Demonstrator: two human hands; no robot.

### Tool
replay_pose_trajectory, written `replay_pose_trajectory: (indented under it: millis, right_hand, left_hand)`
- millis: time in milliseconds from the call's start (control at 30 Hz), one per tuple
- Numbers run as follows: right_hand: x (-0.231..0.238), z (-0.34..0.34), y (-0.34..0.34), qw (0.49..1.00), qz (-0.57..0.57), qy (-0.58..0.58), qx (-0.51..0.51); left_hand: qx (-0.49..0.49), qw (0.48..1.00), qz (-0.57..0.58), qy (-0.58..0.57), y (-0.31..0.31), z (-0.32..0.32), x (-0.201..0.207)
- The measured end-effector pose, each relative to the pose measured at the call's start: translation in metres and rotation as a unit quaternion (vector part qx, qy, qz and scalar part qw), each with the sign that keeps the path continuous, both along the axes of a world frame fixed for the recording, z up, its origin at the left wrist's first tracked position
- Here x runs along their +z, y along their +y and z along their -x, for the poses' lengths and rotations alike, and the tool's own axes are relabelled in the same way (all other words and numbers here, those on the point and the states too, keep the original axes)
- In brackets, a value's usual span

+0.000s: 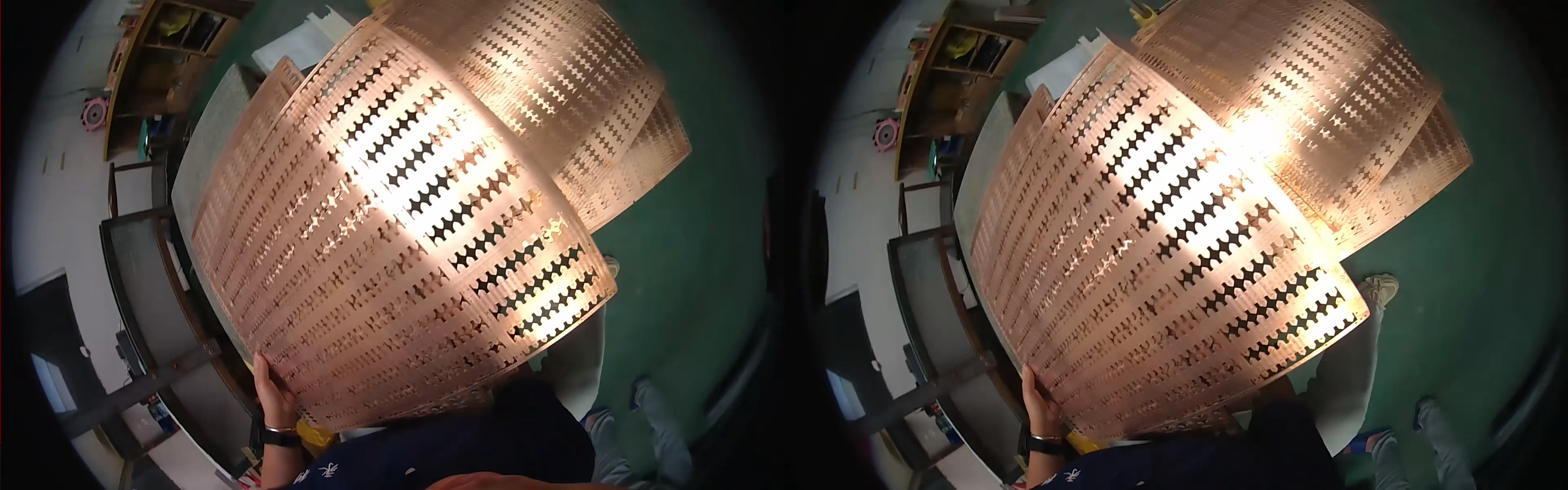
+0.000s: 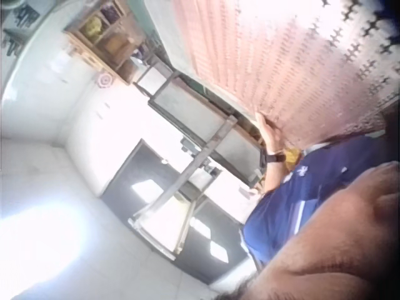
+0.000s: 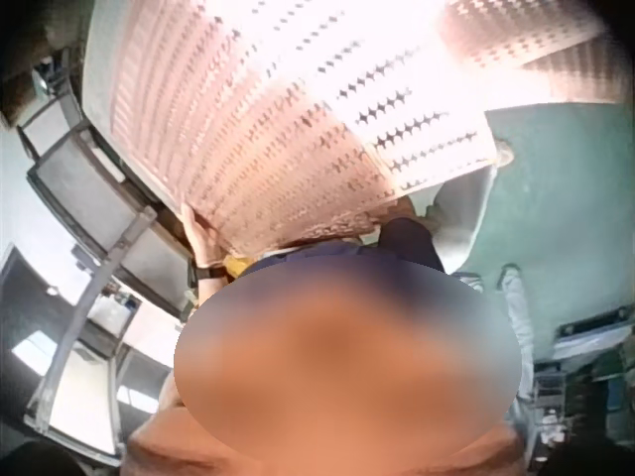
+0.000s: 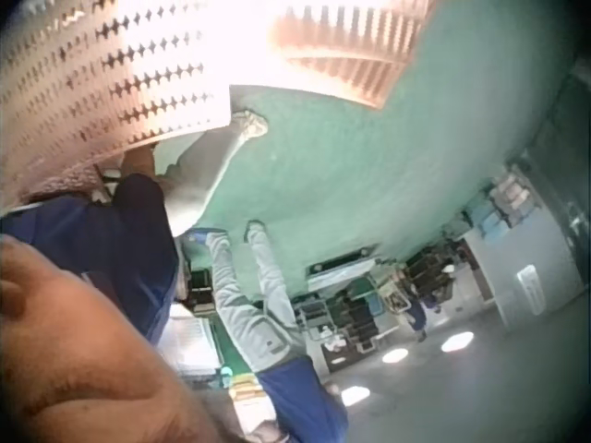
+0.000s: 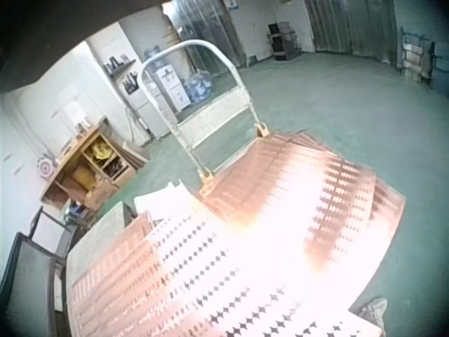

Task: The recorder is inspecting large perforated copper-colored sheets and using a marker to label or sign the edge of one.

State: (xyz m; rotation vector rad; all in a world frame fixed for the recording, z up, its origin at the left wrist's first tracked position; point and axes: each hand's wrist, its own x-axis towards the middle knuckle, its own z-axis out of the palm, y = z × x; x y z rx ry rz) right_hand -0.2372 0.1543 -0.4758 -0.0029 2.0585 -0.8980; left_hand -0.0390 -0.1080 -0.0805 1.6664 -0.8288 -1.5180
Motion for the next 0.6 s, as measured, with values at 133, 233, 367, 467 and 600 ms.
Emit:
replay_pose_trajectory:
  millis: [133,233,367,467,600]
  right_hand:
    - [-0.007,-0.007,-0.004,1.0,-0.012,0.003,-0.014]
    - [-0.013,-0.011,-0.009,1.0,-0.013,0.006,-0.024]
    - [-0.02,-0.014,-0.024,0.999,-0.01,0.015,-0.037]
    - [-0.027,-0.013,-0.047,0.999,-0.003,0.01,-0.043]
    - [-0.032,-0.011,-0.036,0.998,-0.024,0.012,-0.057]
  left_hand:
    - [-0.011,1.0,-0.016,-0.023,-0.001,0.01,0.0]
    - [-0.024,0.999,-0.019,-0.035,-0.002,0.003,-0.007]
    - [-0.03,0.998,-0.016,-0.056,-0.002,-0.011,-0.009]
    - [-0.036,0.998,-0.034,-0.042,0.0,-0.004,0.002]
    - [-0.039,0.997,-0.053,-0.048,0.001,0.012,-0.004]
